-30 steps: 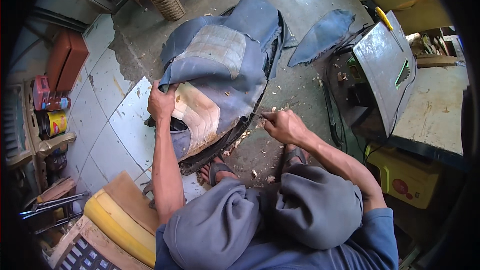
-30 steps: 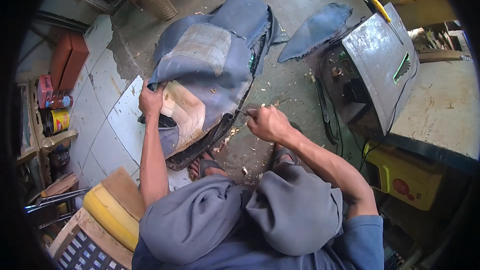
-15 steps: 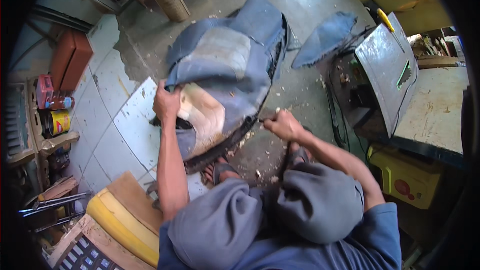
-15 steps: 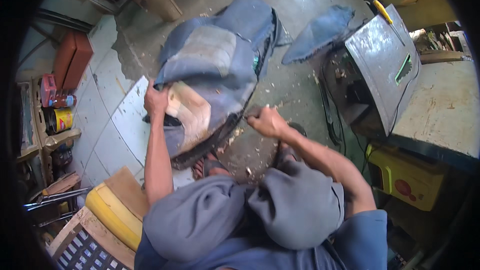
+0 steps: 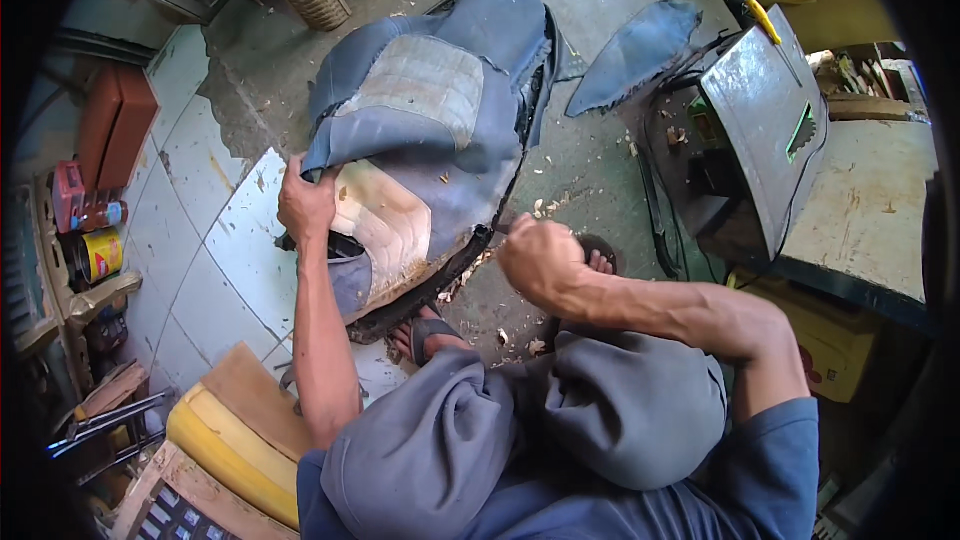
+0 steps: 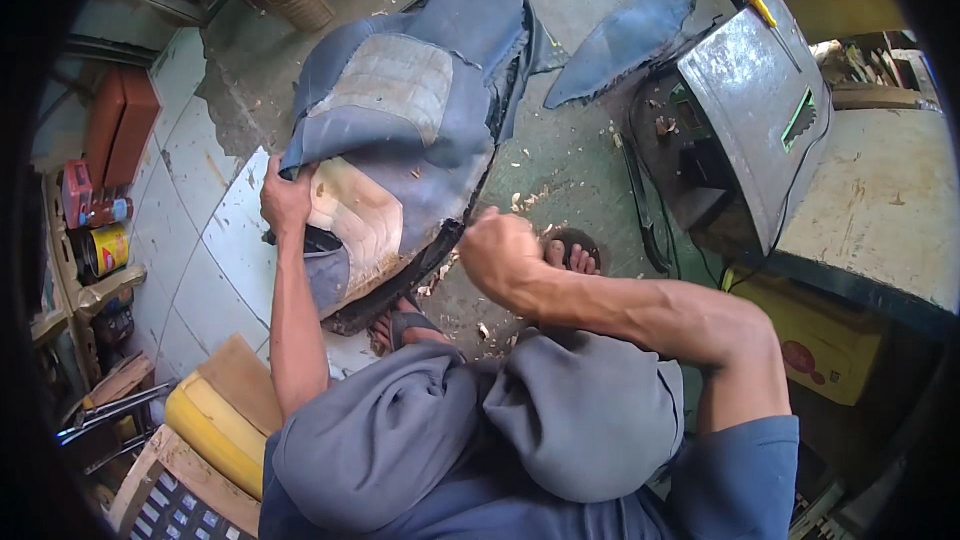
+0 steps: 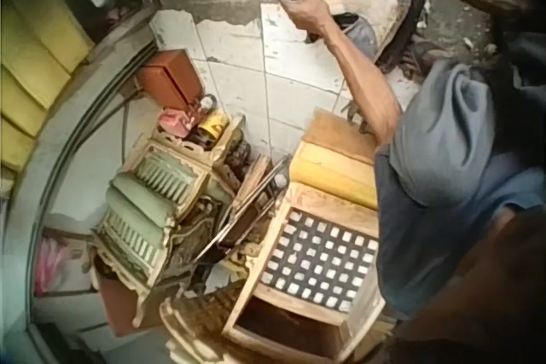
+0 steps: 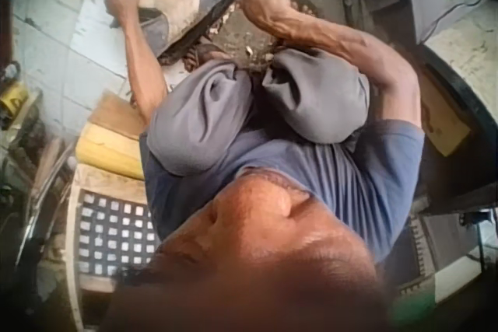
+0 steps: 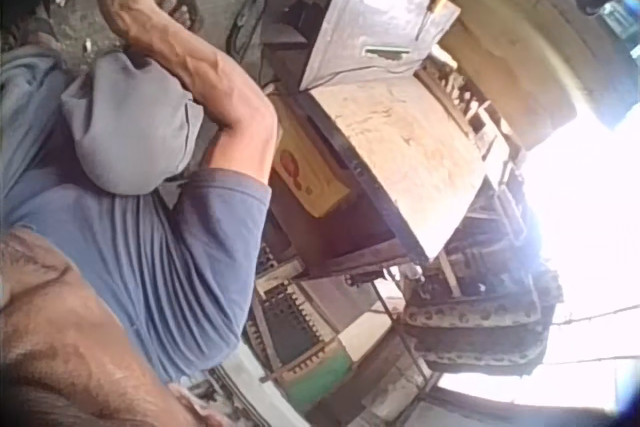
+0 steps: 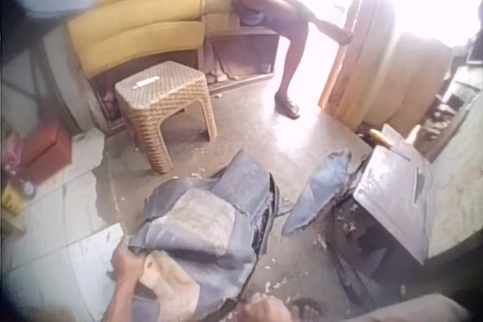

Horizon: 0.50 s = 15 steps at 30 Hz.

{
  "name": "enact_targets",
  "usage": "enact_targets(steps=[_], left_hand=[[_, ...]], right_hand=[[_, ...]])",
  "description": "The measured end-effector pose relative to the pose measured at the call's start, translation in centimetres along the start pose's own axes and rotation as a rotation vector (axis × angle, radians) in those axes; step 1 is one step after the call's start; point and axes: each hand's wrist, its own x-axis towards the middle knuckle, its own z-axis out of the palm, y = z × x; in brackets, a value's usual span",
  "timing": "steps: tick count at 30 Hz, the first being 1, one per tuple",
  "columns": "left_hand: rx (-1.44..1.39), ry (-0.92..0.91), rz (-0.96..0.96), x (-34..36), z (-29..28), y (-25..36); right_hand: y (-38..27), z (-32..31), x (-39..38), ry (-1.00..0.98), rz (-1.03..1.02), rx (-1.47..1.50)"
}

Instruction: The person uses a knife to cut and peel the black vinyl cover off a motorcycle seat. They work around the edges and center of the seat, removing the fabric to expose the yellow foam underneath. The person handles the seat and the removed cover pieces throughout the process.

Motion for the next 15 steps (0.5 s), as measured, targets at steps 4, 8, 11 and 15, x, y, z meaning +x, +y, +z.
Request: enact_targets(steps=[4,8,11,15], left_hand=[[-0.029,-0.076,-0.103,1.4,0.1,-0.2],[-0.048,-0.138,-0.089,2.6,-0.3,-1.0],[-0.035,-0.098,-0.067,1.9,-1.1,-0.8],[0.042,0.208,0.237,-2.5,-1.8,2.2]], right_hand=[[5.6,3.0,-0.2,-0.021,0.227,1.129],[4.1,1.3,-2.1,0.249,0.158,0.83],[6.3,4.4,-2.8,0.456,0.166,0.671],[9.9,8.1,-3.4,0.458,0.392,0.277]])
